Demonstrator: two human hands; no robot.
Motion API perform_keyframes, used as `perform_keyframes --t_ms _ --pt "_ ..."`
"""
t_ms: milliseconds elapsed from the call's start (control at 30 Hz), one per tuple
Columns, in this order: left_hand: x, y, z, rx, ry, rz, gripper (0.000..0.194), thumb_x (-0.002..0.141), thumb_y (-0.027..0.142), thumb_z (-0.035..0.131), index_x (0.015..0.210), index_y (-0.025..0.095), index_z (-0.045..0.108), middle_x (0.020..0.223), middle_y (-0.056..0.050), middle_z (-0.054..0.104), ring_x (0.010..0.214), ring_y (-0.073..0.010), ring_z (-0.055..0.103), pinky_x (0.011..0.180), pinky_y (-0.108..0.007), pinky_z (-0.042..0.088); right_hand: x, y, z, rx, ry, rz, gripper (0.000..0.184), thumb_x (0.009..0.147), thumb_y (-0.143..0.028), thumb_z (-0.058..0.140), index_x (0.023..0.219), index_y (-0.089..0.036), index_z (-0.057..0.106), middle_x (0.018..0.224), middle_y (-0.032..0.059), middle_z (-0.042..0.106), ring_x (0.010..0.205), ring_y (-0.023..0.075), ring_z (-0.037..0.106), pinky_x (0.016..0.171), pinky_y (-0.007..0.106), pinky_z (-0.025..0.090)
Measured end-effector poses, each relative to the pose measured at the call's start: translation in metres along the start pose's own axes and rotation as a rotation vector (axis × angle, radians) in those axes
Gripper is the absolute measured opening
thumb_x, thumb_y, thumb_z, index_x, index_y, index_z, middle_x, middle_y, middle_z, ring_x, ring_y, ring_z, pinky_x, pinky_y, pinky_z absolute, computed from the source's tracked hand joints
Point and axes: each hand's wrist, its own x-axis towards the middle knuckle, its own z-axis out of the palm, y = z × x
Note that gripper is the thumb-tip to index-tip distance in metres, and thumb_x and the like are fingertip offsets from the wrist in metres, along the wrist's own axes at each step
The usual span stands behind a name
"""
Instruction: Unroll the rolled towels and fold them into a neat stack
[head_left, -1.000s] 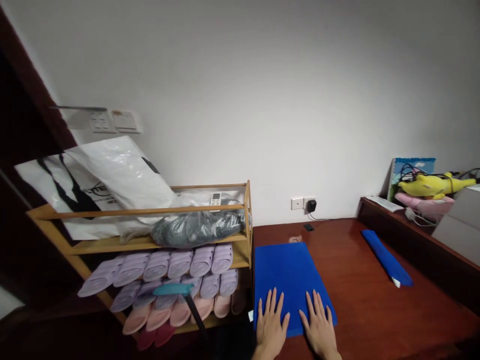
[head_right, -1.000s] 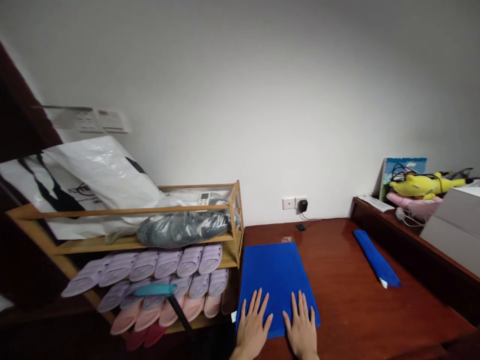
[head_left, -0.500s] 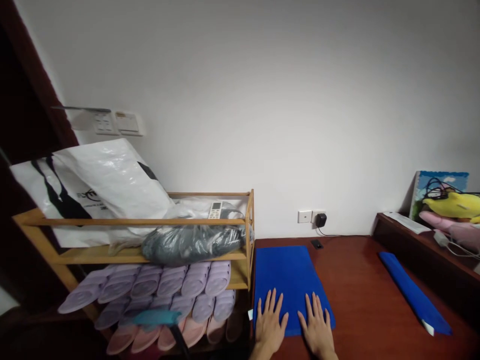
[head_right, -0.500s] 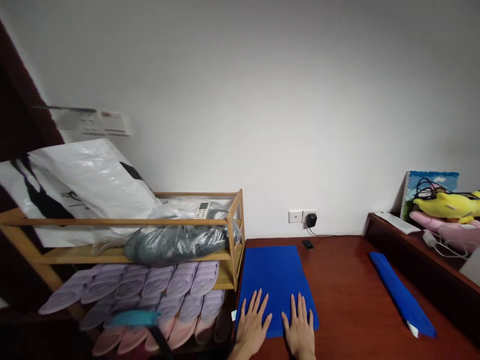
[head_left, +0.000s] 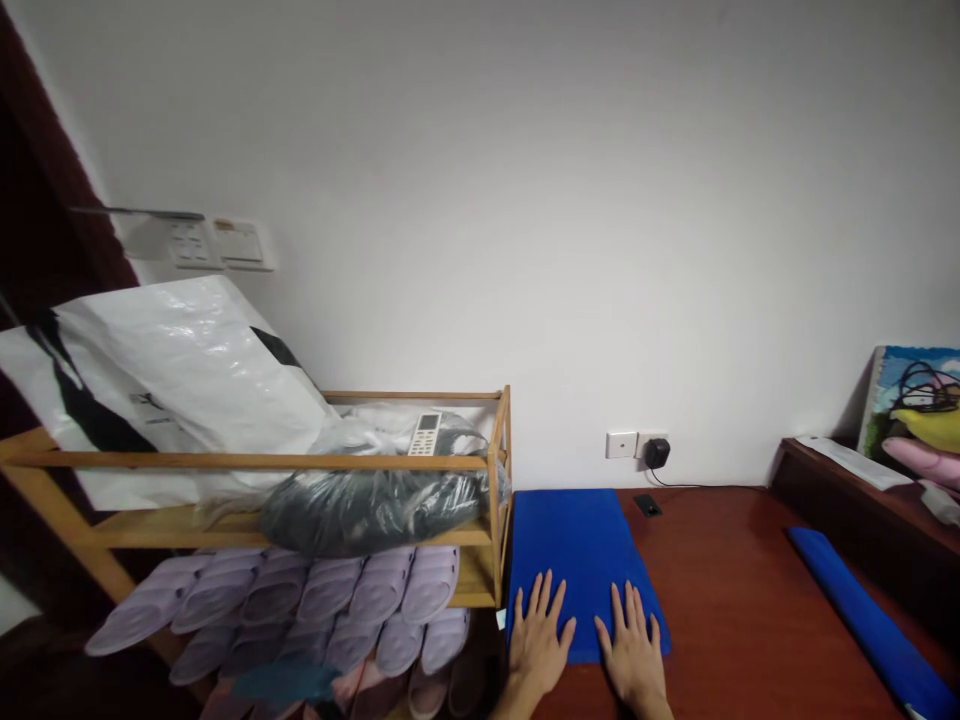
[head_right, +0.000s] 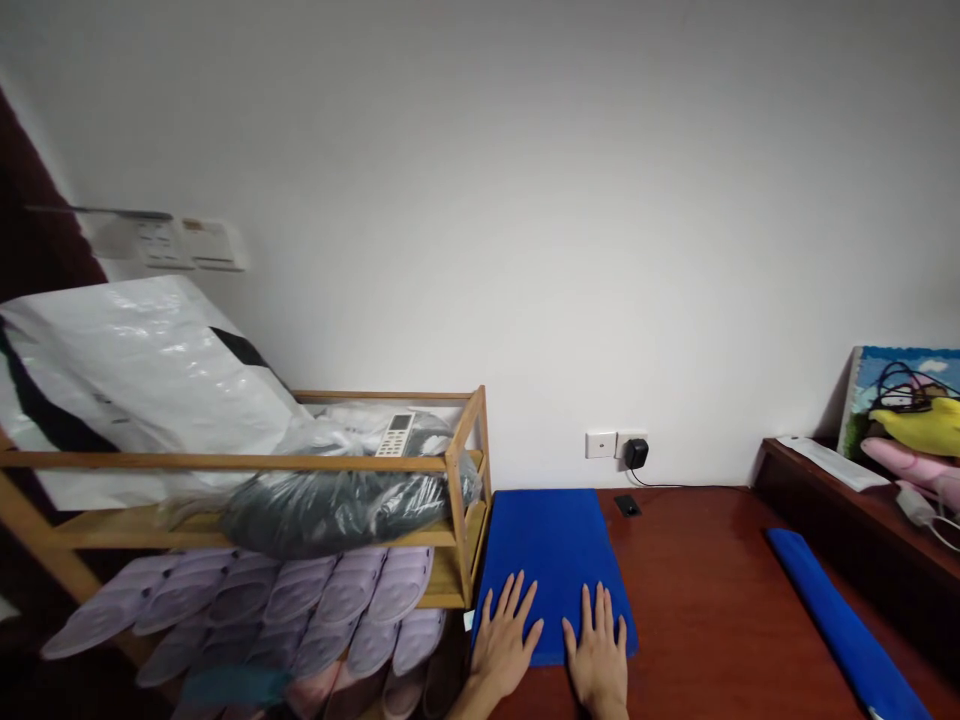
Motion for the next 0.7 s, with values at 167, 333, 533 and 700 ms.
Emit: perform_keyframes --t_ms 167,333,533,700 --pt "0.004 -0.005 0.005 0.019 0.024 0.012 0.056 0.091 0.057 0.022 0.14 0.039 0.003 0.153 0.003 0.013 0.14 -0.0225 0.013 0.112 -0.054 0.017 0.002 -0.002 -0.001 0.02 0.026 -0.005 0.071 0.085 -0.062 0.021 0.141 -0.019 0.026 0.15 0.0099 0.024 0.139 0.0261 0.02 0.11 0.052 0.019" --pt "0.004 -0.007 0.005 0.046 0.066 0.038 0.058 0.091 0.054 0.026 0.14 0.037 0.002 0.152 0.002 0.016 0.139 -0.0228 0.017 0.111 -0.055 0.02 -0.001 0.001 -0.002 0.102 0.042 -0.006 0.073 0.084 -0.064 0.022 0.14 -0.019 0.031 0.148 0.0094 0.031 0.137 0.0264 0.025 0.108 0.051 0.025" --pt "-0.035 0.02 0.017 0.057 0.139 0.023 0.06 0.09 0.036 0.034 0.142 0.032 0.003 0.151 -0.001 0.014 0.138 -0.0257 0.021 0.109 -0.057 0.023 -0.006 0.005 -0.013 0.261 0.131 0.016 0.068 0.086 -0.062 0.021 0.135 -0.019 0.042 0.146 0.0103 0.037 0.133 0.0261 0.034 0.105 0.049 0.03" --pt "-0.065 0.033 0.038 -0.025 -0.049 -0.015 0.064 0.086 0.043 0.043 0.141 0.032 0.014 0.149 -0.003 0.018 0.136 -0.0305 0.026 0.108 -0.057 0.028 -0.014 0.029 -0.027 0.345 0.117 0.023 0.062 0.088 -0.058 0.02 0.131 -0.023 0.046 0.144 0.0085 0.04 0.131 0.0249 0.036 0.104 0.046 0.031"
